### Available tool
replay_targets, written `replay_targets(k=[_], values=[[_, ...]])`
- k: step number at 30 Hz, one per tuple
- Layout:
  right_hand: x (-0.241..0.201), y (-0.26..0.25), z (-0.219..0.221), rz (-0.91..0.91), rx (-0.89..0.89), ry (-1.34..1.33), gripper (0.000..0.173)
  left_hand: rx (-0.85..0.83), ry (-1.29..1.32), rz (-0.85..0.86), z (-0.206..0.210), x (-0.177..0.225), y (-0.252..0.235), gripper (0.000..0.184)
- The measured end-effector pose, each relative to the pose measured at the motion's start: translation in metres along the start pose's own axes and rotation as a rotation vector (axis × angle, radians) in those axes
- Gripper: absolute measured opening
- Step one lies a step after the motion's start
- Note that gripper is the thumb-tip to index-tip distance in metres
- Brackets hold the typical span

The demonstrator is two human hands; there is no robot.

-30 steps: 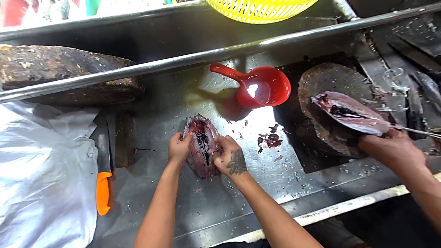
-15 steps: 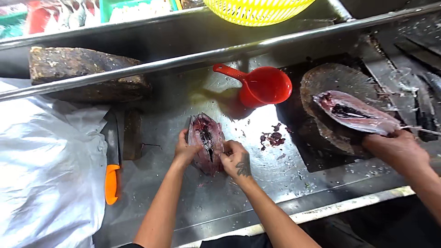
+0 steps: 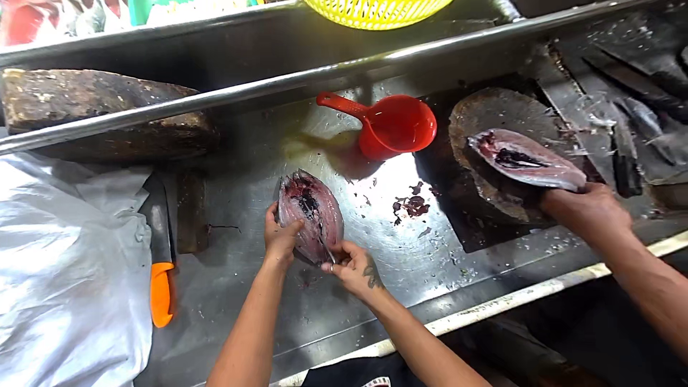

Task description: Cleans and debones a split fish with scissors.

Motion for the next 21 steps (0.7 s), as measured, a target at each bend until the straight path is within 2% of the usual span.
replay_targets(k=[3, 7, 10, 12, 16, 18, 21], values=[[0.001, 0.001, -0.007, -0.021, 0.192, -0.128, 0.041, 0.025, 0.050, 0.016, -0.005, 0.000, 0.002, 0.082], [0.000, 0.007, 0.000, -0.053, 0.061, 0.138, 0.053, 0.039, 0.048, 0.036, 0.000, -0.003, 0.014, 0.082], [-0.008, 0.005, 0.012, -0.060, -0.004, 0.386, 0.042, 0.067, 0.025, 0.049, 0.000, -0.009, 0.017, 0.086], [-0.008, 0.006, 0.011, -0.048, 0.019, 0.341, 0.036, 0.076, 0.028, 0.043, 0.000, -0.010, 0.015, 0.086], [0.003, 0.009, 0.000, -0.032, 0.178, 0.061, 0.036, 0.076, 0.048, 0.036, 0.000, -0.008, 0.014, 0.084], [0.006, 0.011, -0.004, -0.055, 0.226, 0.054, 0.038, 0.077, 0.045, 0.050, 0.000, -0.011, 0.018, 0.085], [0.004, 0.011, 0.006, -0.039, 0.058, 0.149, 0.047, 0.092, -0.028, 0.071, 0.007, -0.021, 0.032, 0.094]])
Point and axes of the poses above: each hand's wrist, its own y-axis away from the middle knuckle, its own z-axis out of the palm, x = y × z, the point moved 4 cm from there along -y, towards the middle knuckle, and after that the axes turned 4 degrees about -x, right-handed, at the moved point
